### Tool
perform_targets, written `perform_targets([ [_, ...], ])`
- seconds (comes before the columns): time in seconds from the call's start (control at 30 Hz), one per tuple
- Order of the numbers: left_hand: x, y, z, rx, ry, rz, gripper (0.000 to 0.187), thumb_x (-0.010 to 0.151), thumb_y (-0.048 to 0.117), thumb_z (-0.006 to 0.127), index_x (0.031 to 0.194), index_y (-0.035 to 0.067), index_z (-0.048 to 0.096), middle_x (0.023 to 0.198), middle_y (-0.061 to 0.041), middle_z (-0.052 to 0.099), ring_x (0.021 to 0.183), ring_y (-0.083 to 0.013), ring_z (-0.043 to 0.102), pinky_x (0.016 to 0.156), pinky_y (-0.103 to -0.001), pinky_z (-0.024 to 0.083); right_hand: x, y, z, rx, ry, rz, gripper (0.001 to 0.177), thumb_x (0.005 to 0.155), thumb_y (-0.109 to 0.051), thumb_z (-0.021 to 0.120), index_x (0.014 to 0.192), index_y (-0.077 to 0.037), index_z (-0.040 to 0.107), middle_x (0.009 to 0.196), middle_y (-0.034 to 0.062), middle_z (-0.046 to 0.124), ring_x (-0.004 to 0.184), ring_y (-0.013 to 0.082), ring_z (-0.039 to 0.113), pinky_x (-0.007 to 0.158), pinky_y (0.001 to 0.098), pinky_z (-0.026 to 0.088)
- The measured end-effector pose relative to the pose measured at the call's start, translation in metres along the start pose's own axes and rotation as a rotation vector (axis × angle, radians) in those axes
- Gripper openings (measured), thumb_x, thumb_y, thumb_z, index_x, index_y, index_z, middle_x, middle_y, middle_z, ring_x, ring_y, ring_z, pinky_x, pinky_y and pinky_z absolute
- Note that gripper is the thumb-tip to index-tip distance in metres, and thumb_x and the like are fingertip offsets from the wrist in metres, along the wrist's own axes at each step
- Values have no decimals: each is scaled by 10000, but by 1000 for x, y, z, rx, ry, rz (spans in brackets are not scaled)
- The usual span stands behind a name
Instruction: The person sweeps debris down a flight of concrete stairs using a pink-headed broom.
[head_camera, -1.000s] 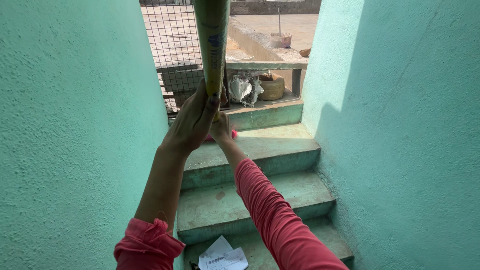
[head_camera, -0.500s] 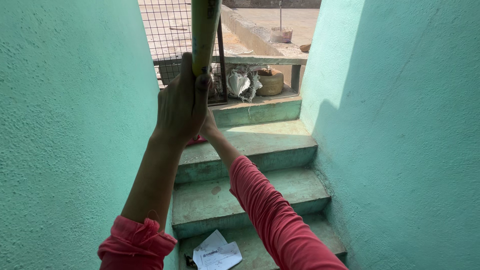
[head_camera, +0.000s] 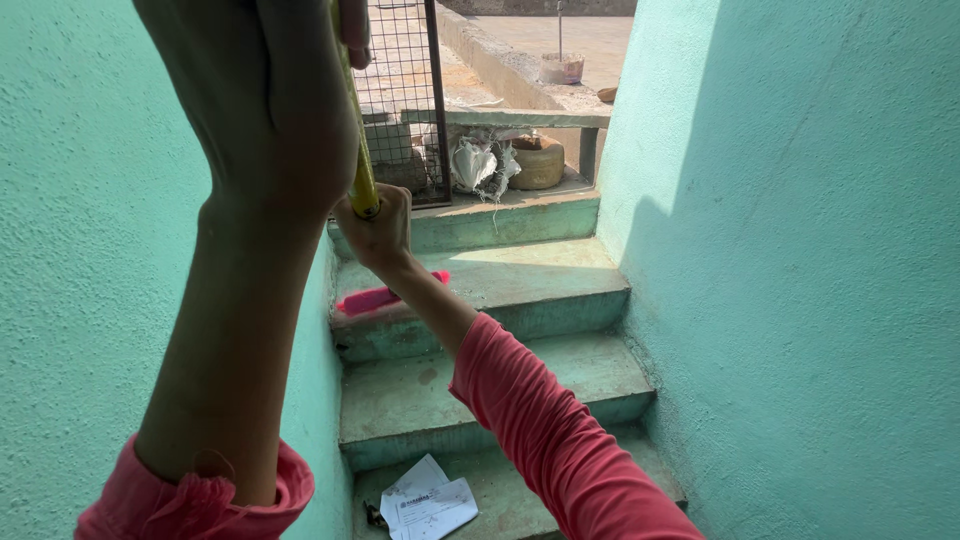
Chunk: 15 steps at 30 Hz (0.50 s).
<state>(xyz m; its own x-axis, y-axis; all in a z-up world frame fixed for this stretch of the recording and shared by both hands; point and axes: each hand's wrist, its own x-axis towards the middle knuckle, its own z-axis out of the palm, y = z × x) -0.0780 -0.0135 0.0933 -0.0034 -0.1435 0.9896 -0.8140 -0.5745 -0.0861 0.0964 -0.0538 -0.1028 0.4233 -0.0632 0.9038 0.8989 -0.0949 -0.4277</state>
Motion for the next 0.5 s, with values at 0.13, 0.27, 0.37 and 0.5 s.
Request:
perform_targets([
  [0.13,-41,0,11,-107,-73,-80,466,1217,457,277,1161,52,500,753,-62,616,616,-186,660,570,-316,476,7,53,2,-7,-74,18,368,813,-209,737,562,-10,558,498,65,570,437,132,563,450,340,448],
  [0.27,-81,-14,32,-40,-193,-126,556,1204,478,254,1328,-40,418,881,-78,680,779,-246,716,658,-338,542,-17,98,-7,164,-423,418,130,779,-126,656,683,-39,645,550,4,643,463,132,623,418,360,506],
  [0.37,-73,-26,38,-65,-202,-169,523,1191,514,292,1269,22,450,752,-60,638,641,-199,686,573,-333,512,-24,110,-3,168,-341,156,225,824,-142,710,653,-31,614,549,-6,602,519,86,569,468,311,453],
  [0.5,-25,-44,35,36,-130,-87,399,1213,340,303,1072,64,555,707,-24,599,594,-151,620,574,-319,461,2,60,-6,147,-320,205,499,948,-263,724,550,-62,501,487,-14,454,443,74,407,421,310,317],
])
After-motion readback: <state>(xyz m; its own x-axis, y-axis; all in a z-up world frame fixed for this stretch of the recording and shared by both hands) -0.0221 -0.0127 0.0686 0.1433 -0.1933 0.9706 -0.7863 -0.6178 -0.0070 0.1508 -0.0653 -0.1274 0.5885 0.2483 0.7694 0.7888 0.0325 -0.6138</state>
